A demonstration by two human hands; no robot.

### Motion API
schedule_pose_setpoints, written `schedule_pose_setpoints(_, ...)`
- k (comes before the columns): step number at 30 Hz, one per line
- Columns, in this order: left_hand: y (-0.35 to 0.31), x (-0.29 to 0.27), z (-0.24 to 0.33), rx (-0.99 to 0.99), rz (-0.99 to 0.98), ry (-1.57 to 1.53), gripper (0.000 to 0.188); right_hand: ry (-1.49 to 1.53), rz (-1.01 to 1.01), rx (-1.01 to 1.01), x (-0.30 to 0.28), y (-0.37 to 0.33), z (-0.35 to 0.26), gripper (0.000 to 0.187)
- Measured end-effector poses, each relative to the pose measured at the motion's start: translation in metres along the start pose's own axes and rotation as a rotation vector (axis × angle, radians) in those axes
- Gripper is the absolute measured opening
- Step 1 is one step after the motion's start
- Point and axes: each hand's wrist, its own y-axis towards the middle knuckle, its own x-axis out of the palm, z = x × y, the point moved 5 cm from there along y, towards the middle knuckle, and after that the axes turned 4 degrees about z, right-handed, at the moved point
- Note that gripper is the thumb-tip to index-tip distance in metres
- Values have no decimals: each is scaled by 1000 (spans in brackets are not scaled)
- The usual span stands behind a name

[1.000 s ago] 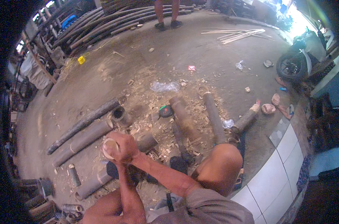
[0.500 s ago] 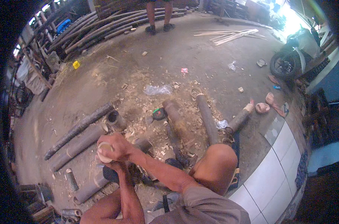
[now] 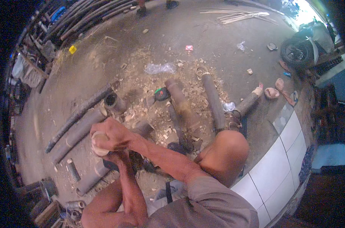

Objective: The person assembles bamboo pieces into a T-shaped joint. They insert a smaller bamboo piece into a larger one, tap it with a wooden mallet, and then fit another bamboo segment into the assembly. The person inspects the fit and continues to adjust the pieces.

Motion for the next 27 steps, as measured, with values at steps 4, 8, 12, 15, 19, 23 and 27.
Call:
schedule_pose_setpoints(4, 4, -6, 11, -21, -22, -16, 72, -95, 284, -30, 17, -21, -9, 36)
schedule_pose_setpoints(8, 3, 1, 19, -49, -20, -75, 74, -122, 268, -42, 26, -22, -13, 37)
schedule_pose_setpoints(12, -8, 19, 26, -105, 39, -204, 76, -107, 83, 47, 19, -5, -14, 44)
schedule_pose_setpoints(15, -13, 58, 48, -114, 124, -116, 81, -107, 54, 78, 13, 6, -12, 51)
schedule_pose_setpoints(19, 1, 49, 35, -197, -134, -348, 90, -90, 201, 136, 18, 2, -12, 47)
schedule_pose_setpoints(23, 3, 34, 33, 141, -2, 385, 83, -72, 288, 173, 18, -6, -6, 43)
schedule_pose_setpoints(27, 13, 26, 28, 134, -107, 324, 79, -79, 502, 118, 20, -17, -12, 39)
